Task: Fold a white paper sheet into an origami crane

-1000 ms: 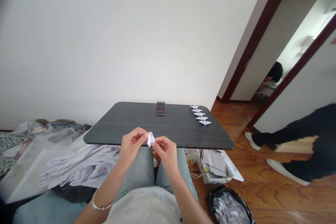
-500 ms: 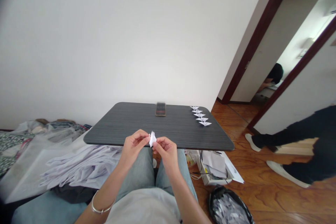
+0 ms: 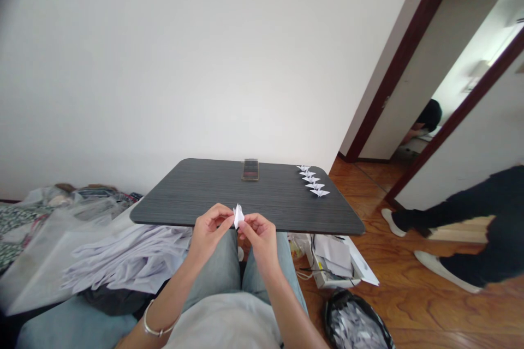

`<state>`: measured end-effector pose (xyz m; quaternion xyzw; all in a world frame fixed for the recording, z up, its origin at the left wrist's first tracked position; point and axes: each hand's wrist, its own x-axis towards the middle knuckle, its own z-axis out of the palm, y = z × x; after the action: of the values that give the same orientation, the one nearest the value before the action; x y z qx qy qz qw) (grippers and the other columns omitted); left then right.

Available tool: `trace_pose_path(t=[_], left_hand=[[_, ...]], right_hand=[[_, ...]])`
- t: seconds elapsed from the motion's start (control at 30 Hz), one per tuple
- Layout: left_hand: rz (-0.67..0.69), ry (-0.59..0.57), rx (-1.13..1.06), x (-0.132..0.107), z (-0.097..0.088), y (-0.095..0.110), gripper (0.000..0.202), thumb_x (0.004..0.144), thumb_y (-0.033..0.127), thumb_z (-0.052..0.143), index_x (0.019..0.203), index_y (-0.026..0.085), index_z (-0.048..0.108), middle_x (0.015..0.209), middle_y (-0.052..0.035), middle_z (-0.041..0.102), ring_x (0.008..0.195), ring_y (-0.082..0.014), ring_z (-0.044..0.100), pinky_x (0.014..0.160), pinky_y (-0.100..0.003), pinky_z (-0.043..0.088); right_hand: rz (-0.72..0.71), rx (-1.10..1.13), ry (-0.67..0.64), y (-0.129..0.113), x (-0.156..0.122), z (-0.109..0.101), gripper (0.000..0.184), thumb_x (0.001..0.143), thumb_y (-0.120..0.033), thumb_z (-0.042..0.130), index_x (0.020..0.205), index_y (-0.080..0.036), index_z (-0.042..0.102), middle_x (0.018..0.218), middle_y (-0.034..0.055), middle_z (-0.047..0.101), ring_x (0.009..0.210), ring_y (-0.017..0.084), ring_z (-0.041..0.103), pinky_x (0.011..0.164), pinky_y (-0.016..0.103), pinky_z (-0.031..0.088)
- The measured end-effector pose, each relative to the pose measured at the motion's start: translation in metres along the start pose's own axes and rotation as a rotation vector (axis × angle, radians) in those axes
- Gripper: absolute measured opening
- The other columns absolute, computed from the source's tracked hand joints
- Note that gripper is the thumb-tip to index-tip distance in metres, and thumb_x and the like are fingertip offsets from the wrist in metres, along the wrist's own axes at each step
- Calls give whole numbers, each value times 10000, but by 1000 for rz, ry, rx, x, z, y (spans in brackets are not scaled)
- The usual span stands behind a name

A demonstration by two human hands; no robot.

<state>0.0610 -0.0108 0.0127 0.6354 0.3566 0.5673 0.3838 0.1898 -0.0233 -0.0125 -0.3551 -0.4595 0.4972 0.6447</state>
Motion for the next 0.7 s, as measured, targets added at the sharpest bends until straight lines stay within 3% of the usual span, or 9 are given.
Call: trace_pose_path(t=[0.23,0.5,0.7], left_hand=[[22,9,48,1,-1,-2,122,782,216,578,695,147,627,722,-19,565,691,-130,547,640,-225,449],[-110,-9,-112,6,0,-9,134,748,276,616,760,143,629,737,-24,575,688,-139,542,629,-232,449],[-88,25,-76,9,0,-8,167,748,286,608,665,141,606,667,-11,556,644,-132,519,605,-226,425]], right_hand=[[-12,-25,6,-1,0,1,127,705,-294,699,709,-171,666,578,-6,609,526,109,522,502,213,429],[-27,-62,40,-1,-1,2,157,681,-313,717,707,-171,655,568,-4,604,517,117,528,487,222,443],[-34,-94,41,2,-2,2,151,687,-306,710,689,-171,643,561,-4,600,513,121,528,493,230,440]])
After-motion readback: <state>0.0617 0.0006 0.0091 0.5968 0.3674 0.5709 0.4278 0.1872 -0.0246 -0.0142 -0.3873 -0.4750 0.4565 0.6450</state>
